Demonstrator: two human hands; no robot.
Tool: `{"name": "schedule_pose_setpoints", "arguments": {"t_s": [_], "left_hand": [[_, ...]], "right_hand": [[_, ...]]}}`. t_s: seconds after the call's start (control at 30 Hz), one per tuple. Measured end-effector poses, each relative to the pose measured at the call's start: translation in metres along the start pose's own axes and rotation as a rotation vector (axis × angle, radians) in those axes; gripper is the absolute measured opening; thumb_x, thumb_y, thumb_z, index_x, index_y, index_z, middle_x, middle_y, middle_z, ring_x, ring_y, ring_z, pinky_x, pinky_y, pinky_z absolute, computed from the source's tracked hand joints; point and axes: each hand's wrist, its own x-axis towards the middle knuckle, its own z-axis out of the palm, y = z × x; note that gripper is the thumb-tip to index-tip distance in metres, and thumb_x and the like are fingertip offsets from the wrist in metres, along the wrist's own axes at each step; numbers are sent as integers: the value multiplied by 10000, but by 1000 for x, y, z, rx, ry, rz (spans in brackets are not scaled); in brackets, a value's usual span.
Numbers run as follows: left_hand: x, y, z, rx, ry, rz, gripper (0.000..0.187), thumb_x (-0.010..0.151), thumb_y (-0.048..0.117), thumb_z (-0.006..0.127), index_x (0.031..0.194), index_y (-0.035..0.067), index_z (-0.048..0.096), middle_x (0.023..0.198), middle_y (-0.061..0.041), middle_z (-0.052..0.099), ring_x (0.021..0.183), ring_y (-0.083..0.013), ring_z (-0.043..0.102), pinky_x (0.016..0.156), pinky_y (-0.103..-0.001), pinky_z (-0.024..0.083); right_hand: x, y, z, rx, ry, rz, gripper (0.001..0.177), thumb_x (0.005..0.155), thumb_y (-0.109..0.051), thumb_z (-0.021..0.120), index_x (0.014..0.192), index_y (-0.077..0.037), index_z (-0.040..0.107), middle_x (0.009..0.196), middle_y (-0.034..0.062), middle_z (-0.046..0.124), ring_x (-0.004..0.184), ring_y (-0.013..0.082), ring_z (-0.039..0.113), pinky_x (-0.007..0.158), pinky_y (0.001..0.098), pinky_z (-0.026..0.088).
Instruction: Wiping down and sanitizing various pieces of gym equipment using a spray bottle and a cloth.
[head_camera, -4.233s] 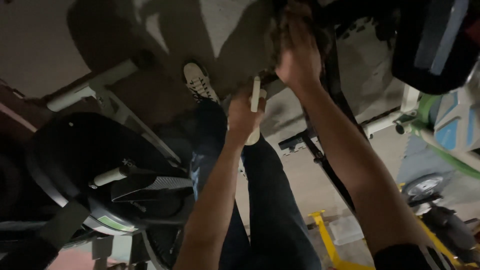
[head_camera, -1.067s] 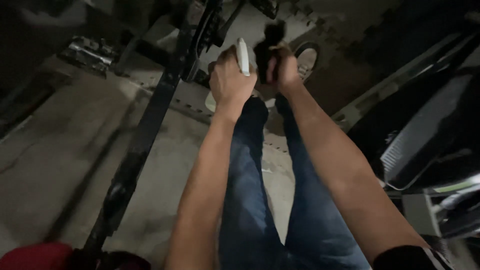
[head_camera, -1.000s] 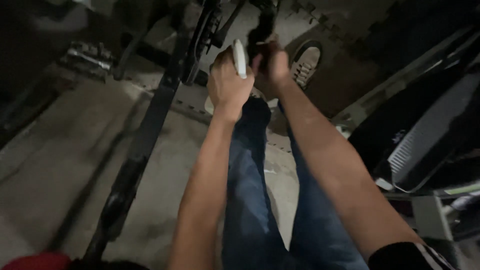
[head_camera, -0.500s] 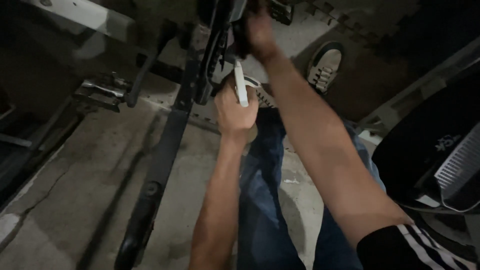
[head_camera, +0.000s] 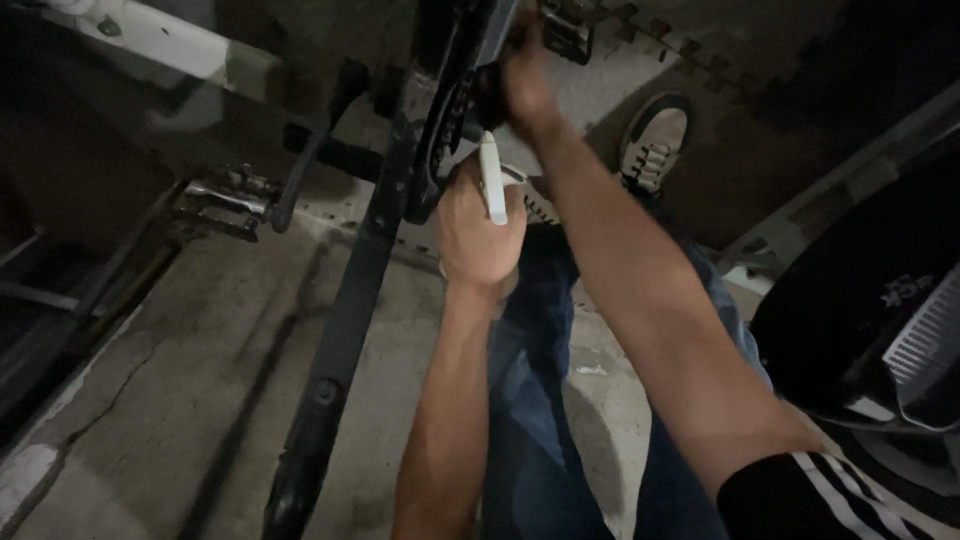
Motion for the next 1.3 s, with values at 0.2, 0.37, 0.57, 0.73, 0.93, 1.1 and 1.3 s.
{"name": "schedule_pose_setpoints", "arguments": {"t_s": [0.2, 0.37, 0.57, 0.73, 0.93, 1.1, 1.3], "left_hand": [[7, 9, -3, 43, 45, -52, 375, 840, 150, 650, 1162, -40, 666, 933, -271, 720, 844, -467, 694, 721, -512, 560], [12, 19, -3, 23, -101, -232, 259, 883, 193, 642, 1003, -36, 665, 853, -226, 710, 734, -402, 707, 686, -480, 575], [13, 8, 12, -32, -45, -46, 267, 891, 120, 619, 1098, -43, 665, 876, -224, 700, 715, -360, 700, 681, -457, 584], [24, 7, 32, 43, -111, -101, 428, 859, 141, 632, 1254, -23, 620, 910, -222, 715, 753, -356, 717, 678, -450, 587], [34, -5, 59, 16, -198, -134, 442, 891, 159, 604, 1302, -2, 589, 1004, -218, 717, 835, -361, 719, 721, -460, 592], [22, -8, 63, -40, -177, -134, 366, 918, 155, 613, 1250, 2, 620, 994, -212, 718, 850, -356, 724, 783, -449, 589], [6, -16, 59, -160, -105, -19, 375, 940, 185, 644, 1277, 20, 634, 1030, -199, 716, 886, -333, 728, 779, -450, 597]], "right_hand": [[16, -25, -107, 1565, 349, 156, 351, 1135, -224, 561, 1415, -35, 466, 1363, 156, 615, 1152, 296, 640, 997, 411, 548], [-39, -55, -221, 1509, -254, 492, 523, 1082, -136, 502, 1573, -103, 326, 1494, 174, 529, 1336, 301, 524, 1082, 411, 452], [-21, 10, -279, 559, 132, 161, 673, 942, -72, 646, 1563, -157, 402, 1524, 237, 517, 1449, 485, 372, 1075, 551, 483], [4, 66, -185, 511, 218, -103, 752, 994, -157, 736, 1634, -135, 341, 1508, 325, 468, 1342, 490, 420, 982, 621, 497], [28, 76, -189, 517, -82, 84, 571, 1028, -112, 629, 1555, -41, 422, 1207, 296, 666, 858, 464, 650, 633, 573, 531], [36, 83, -209, 383, 111, -33, 465, 969, -55, 662, 1421, -16, 555, 998, 265, 731, 761, 418, 700, 543, 483, 548], [43, 91, -197, 495, 69, -80, 396, 1091, -220, 744, 1376, 7, 590, 1017, 271, 723, 733, 391, 694, 576, 478, 566]]}}
